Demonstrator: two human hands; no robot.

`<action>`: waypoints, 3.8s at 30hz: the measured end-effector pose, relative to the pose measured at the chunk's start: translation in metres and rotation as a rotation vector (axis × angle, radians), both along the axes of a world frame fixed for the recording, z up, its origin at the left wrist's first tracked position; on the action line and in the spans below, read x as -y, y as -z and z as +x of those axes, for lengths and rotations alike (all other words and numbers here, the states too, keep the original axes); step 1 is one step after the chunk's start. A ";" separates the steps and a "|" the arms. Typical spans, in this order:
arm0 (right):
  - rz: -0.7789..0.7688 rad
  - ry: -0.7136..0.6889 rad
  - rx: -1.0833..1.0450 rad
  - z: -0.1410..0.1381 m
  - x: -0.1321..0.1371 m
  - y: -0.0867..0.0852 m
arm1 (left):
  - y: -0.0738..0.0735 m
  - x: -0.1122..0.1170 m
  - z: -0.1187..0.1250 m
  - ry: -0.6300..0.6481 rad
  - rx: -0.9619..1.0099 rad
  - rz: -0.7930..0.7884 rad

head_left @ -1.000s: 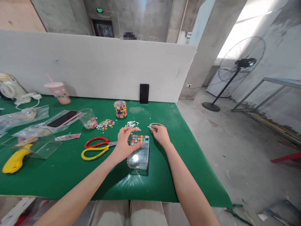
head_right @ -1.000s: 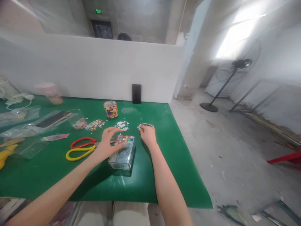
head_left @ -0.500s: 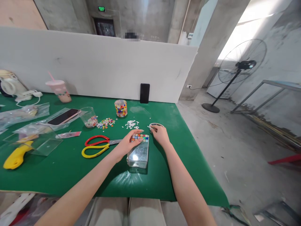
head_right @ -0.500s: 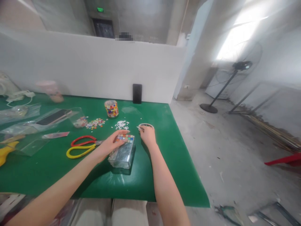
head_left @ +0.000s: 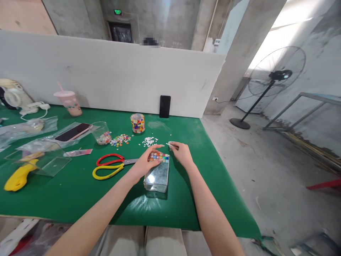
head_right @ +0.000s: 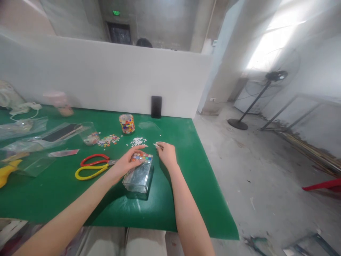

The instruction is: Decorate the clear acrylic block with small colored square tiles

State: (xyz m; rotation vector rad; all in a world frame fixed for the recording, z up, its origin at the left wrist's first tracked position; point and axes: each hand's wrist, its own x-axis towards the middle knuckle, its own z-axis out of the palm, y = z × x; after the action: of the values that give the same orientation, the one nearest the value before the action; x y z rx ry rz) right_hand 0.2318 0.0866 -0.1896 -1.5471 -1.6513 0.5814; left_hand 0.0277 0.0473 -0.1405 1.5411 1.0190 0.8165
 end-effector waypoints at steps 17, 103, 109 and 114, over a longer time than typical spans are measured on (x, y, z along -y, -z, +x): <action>0.278 0.159 -0.397 -0.029 0.029 -0.048 | -0.020 0.009 -0.031 0.281 -0.184 0.053; 0.082 -0.102 -0.161 -0.053 0.076 -0.179 | 0.021 -0.125 -0.091 -0.226 -1.329 0.297; 0.072 -0.084 -0.170 -0.041 0.070 -0.173 | 0.025 -0.125 -0.086 -0.257 -1.293 0.274; 0.117 -0.097 -0.302 -0.030 0.065 -0.174 | -0.001 -0.115 -0.093 -0.334 -1.163 0.274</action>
State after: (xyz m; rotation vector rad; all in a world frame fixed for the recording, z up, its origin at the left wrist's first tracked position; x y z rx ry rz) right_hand 0.2022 0.0220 -0.0159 -1.2335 -1.5059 0.7182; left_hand -0.0653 0.1623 -0.1400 2.1554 2.0981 0.1945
